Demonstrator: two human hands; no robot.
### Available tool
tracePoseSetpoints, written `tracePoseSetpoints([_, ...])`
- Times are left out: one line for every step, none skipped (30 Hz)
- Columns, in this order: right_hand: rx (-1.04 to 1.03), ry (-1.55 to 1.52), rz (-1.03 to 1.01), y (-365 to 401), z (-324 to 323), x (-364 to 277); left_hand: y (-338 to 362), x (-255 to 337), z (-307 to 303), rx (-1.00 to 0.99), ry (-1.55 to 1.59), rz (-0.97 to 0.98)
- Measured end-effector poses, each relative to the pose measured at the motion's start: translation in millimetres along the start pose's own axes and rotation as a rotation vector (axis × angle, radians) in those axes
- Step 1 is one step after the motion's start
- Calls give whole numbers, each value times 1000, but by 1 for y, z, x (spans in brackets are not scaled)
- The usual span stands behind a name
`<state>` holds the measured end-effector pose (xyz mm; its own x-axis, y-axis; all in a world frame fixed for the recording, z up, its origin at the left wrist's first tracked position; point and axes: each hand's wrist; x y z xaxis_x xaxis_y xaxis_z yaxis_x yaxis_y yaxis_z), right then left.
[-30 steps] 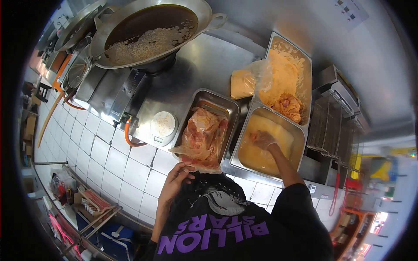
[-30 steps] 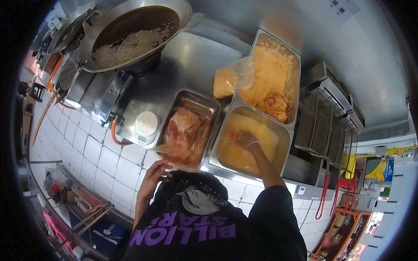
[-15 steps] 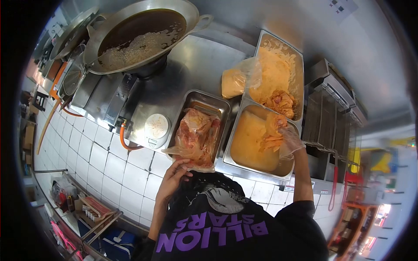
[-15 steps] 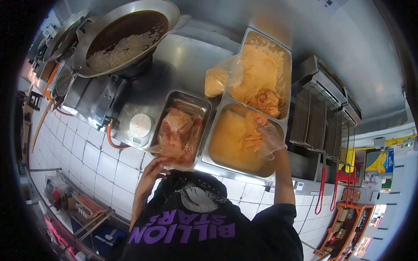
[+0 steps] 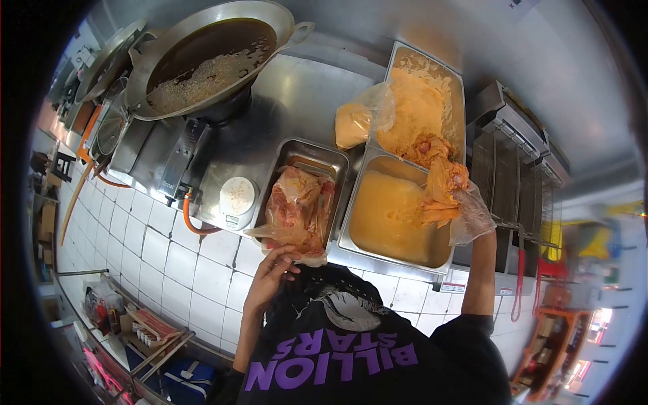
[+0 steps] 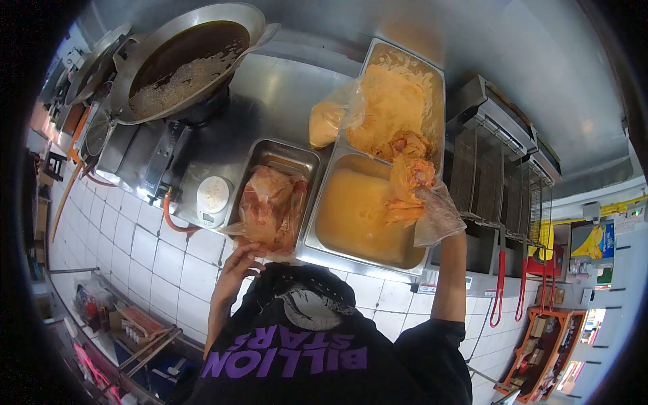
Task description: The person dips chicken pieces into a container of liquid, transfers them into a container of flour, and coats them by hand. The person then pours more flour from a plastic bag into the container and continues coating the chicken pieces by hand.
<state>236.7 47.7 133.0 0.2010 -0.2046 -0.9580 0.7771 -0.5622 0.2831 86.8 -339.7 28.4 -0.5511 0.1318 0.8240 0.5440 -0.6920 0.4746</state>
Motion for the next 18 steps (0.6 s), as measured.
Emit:
tracePoseSetpoints([-1, -3, 0, 0, -1, 1, 1, 0, 1, 0, 1, 3])
tracePoseSetpoints([0, -21, 12, 0, -1, 4, 1, -1, 2, 2, -1, 3])
tracePoseSetpoints([2, -39, 24, -1, -3, 6, 1, -2, 3, 1, -5, 1])
tracePoseSetpoints([1, -43, 23, -3, -6, 12, 1, -2, 4, -1, -10, 0])
tracePoseSetpoints([70, 51, 52, -7, -9, 21, 2, -3, 5, 0, -13, 2])
tracePoseSetpoints([139, 145, 78, -9, -12, 25, 2, -4, 7, 4, -18, -2])
tracePoseSetpoints([137, 141, 72, -7, -3, 19, 3, -4, 9, 9, -23, -4])
tracePoseSetpoints([129, 242, 91, -1, 15, 9, 3, -3, 11, 10, -29, 3])
tracePoseSetpoints([122, 342, 110, 2, 26, 4, 3, -2, 13, 20, -25, -7])
tracePoseSetpoints([123, 337, 104, -2, 23, 16, 4, -2, 15, 29, -21, -17])
tracePoseSetpoints([88, 353, 82, -13, 17, 39, 3, -2, 17, 28, -27, -12])
tracePoseSetpoints([52, 370, 60, -23, 10, 58, 1, -3, 19, 33, -19, -11])
tracePoseSetpoints([54, 363, 56, -29, 4, 73, 1, -3, 21, 38, -12, -12])
tracePoseSetpoints([8, 511, 125, -34, 1, 84, 1, -2, 23, 38, -20, -9])
tracePoseSetpoints([-40, 660, 194, -36, -4, 93, 0, -1, 26, 54, -27, -4])
tracePoseSetpoints([-39, 653, 190, -34, -3, 95, 0, 0, 30, 71, -34, -1])
tracePoseSetpoints([-38, 720, 108, -31, 0, 97, -1, 0, 33, 73, -40, 2])
tracePoseSetpoints([-37, 786, 24, -31, 1, 98, -2, 0, 35, 81, -40, 10])
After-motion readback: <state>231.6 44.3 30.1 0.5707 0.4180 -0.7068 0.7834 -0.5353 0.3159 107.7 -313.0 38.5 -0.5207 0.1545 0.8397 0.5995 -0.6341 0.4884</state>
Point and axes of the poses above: each hand's wrist, its own y-axis away from the middle knuckle, its own z-axis out of the palm, x = y × z
